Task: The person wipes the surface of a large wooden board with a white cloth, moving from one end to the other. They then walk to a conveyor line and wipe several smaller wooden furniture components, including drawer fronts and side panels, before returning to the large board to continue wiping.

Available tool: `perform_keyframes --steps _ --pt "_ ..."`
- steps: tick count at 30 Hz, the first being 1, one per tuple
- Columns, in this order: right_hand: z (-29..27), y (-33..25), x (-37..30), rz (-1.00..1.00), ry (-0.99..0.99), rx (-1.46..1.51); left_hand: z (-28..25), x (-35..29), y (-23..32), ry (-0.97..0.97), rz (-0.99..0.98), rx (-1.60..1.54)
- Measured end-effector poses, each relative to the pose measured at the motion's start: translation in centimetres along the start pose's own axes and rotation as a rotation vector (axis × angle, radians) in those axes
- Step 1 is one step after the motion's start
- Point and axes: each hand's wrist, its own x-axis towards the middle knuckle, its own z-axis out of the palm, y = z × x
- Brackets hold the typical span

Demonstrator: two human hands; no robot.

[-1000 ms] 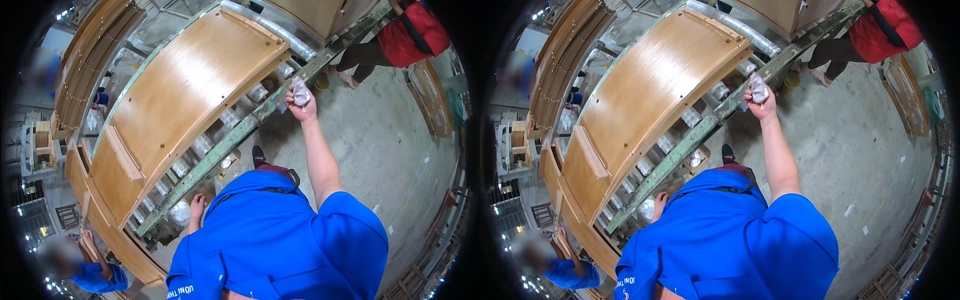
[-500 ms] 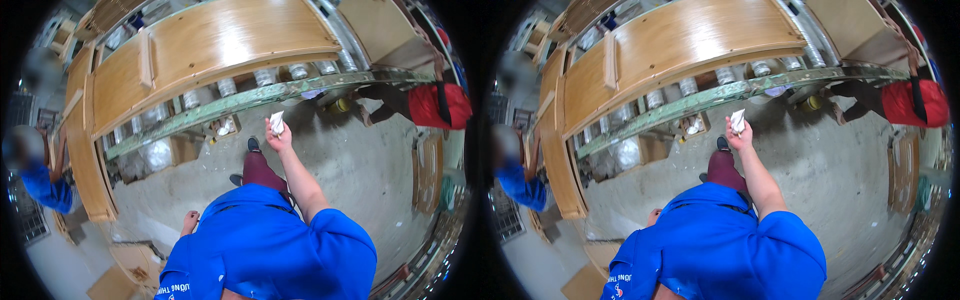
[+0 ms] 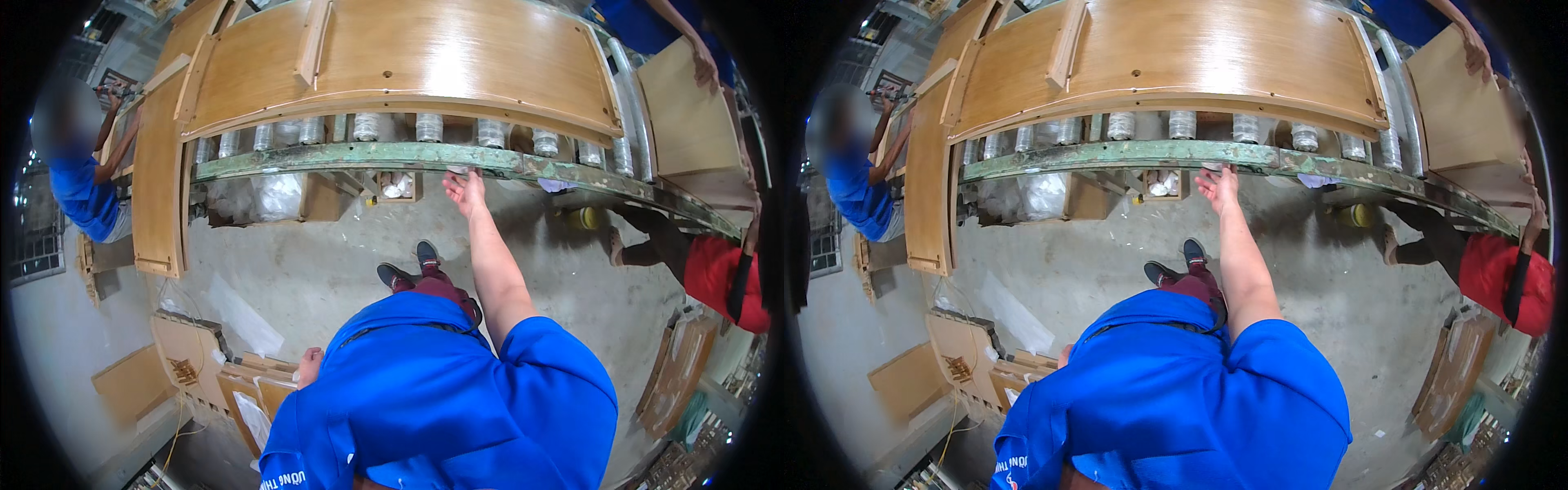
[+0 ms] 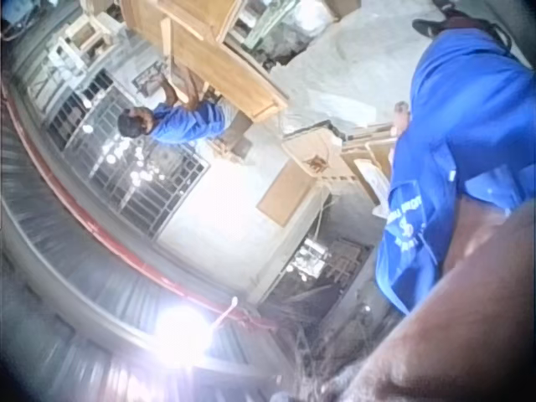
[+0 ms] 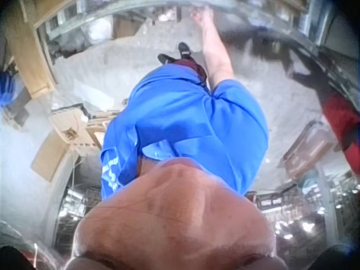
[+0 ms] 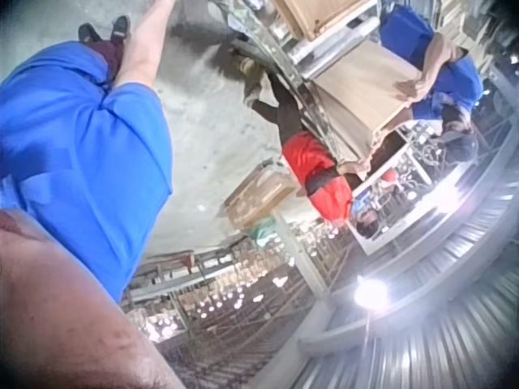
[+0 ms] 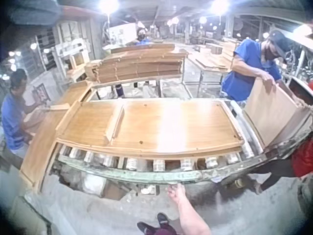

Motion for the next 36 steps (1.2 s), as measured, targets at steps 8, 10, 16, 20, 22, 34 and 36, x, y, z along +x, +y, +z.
perform_keyframes --steps 8,10,16,20,22,34,36 --pt "-3.1 0.9 -1.3 -0.126 0.186 -0.229 4.3 1.2 -0.5 -0.147 -0.139 -0.064" --pt "-4.0 1.9 -2.5 -0.231 0.25 -0.432 4.2 1.6 -1.8 -0.176 -0.166 -0.084" --pt "-6.0 6.6 -6.2 -0.388 0.087 -1.52 1.4 2.3 -7.3 -0.193 -0.144 -0.242" --pt "-3.7 11.2 -7.8 -0.36 -0.124 -1.821 -1.3 0.9 -12.0 -0.033 0.005 -0.309" --pt "-3.3 14.0 -8.8 -0.506 -0.164 -1.874 -3.0 0.6 -14.6 0.008 -0.077 -0.338" --pt "8.4 26.8 -13.2 0.033 -0.38 -1.774 -7.0 -11.8 -30.8 0.077 -0.543 -0.569" --pt "9.9 29.2 -12.7 0.036 -0.397 -1.753 -8.0 -12.4 -31.7 0.039 -0.603 -0.528"
